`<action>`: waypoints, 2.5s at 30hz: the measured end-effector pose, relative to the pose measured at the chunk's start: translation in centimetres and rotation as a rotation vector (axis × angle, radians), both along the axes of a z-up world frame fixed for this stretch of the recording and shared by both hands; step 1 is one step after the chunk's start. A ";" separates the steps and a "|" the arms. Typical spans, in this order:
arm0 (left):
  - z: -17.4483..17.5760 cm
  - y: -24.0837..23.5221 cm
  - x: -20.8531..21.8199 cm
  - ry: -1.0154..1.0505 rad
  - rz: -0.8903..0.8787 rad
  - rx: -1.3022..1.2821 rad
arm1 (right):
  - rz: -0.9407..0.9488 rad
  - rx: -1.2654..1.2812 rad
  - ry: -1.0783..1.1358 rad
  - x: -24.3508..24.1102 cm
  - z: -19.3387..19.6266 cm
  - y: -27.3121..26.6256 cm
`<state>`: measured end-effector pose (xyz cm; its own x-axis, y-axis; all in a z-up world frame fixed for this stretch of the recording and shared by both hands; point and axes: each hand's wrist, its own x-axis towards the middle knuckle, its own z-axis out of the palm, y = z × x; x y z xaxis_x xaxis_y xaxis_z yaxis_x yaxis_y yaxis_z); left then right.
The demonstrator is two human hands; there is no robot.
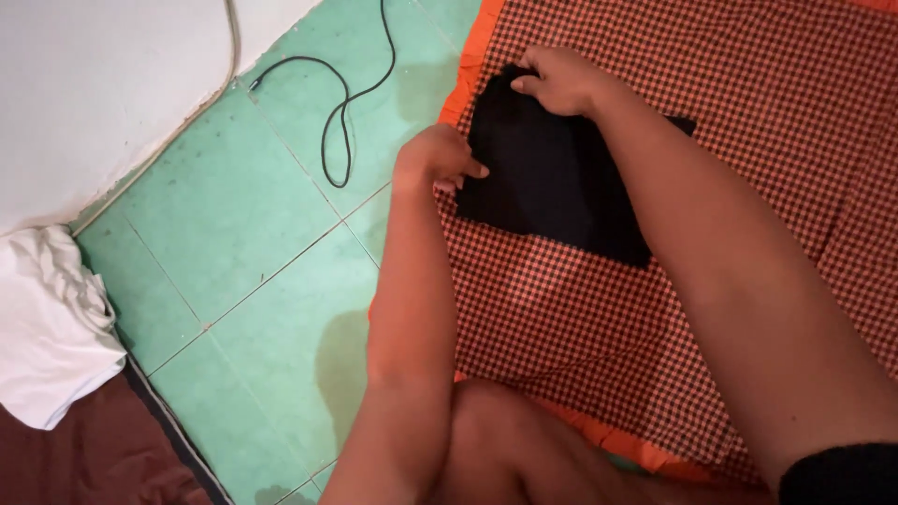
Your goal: Folding a black t-shirt into a neat square on a checkered mat.
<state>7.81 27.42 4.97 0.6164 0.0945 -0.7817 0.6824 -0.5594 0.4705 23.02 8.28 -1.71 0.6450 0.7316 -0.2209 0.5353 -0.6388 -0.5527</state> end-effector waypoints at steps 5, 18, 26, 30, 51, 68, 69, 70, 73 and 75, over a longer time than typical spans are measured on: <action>-0.2 0.2 0.0 0.048 -0.121 0.078 | -0.046 -0.027 -0.139 -0.8 -0.6 0.8; 0.2 -0.1 0.1 0.047 -0.077 0.086 | -0.191 0.196 -0.289 -1.6 0.0 -4.7; -3.8 -4.2 2.0 -0.423 0.165 0.417 | -0.217 0.052 -0.368 -5.6 2.2 -15.6; -8.4 -5.4 2.9 -0.696 0.243 0.498 | -0.356 -0.018 -0.273 -6.5 2.1 -17.9; -10.0 -8.1 1.4 -1.193 -0.369 0.714 | -0.121 -0.070 -0.552 -17.3 1.2 -13.6; -7.7 -7.5 0.7 -1.140 -0.272 0.904 | -0.088 -0.121 -0.496 -19.6 2.4 -17.2; -7.6 -7.4 1.3 -1.147 -0.275 0.913 | -0.091 -0.112 -0.503 -18.9 3.0 -16.8; -7.6 -7.3 2.0 -1.277 -0.309 0.774 | -0.117 -0.056 -0.524 -18.2 3.6 -16.4; -8.4 -8.3 1.6 -1.303 -0.362 0.543 | -0.134 0.031 -0.535 -17.1 3.6 -15.4; -8.4 -8.3 0.6 -1.218 -0.374 0.464 | -0.126 0.064 -0.539 -16.2 2.9 -15.1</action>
<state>8.37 19.09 -3.43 0.9350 -0.1265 0.3313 -0.2551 -0.8888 0.3808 6.81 -6.77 1.22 0.7378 0.6426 0.2065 0.6745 -0.6903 -0.2617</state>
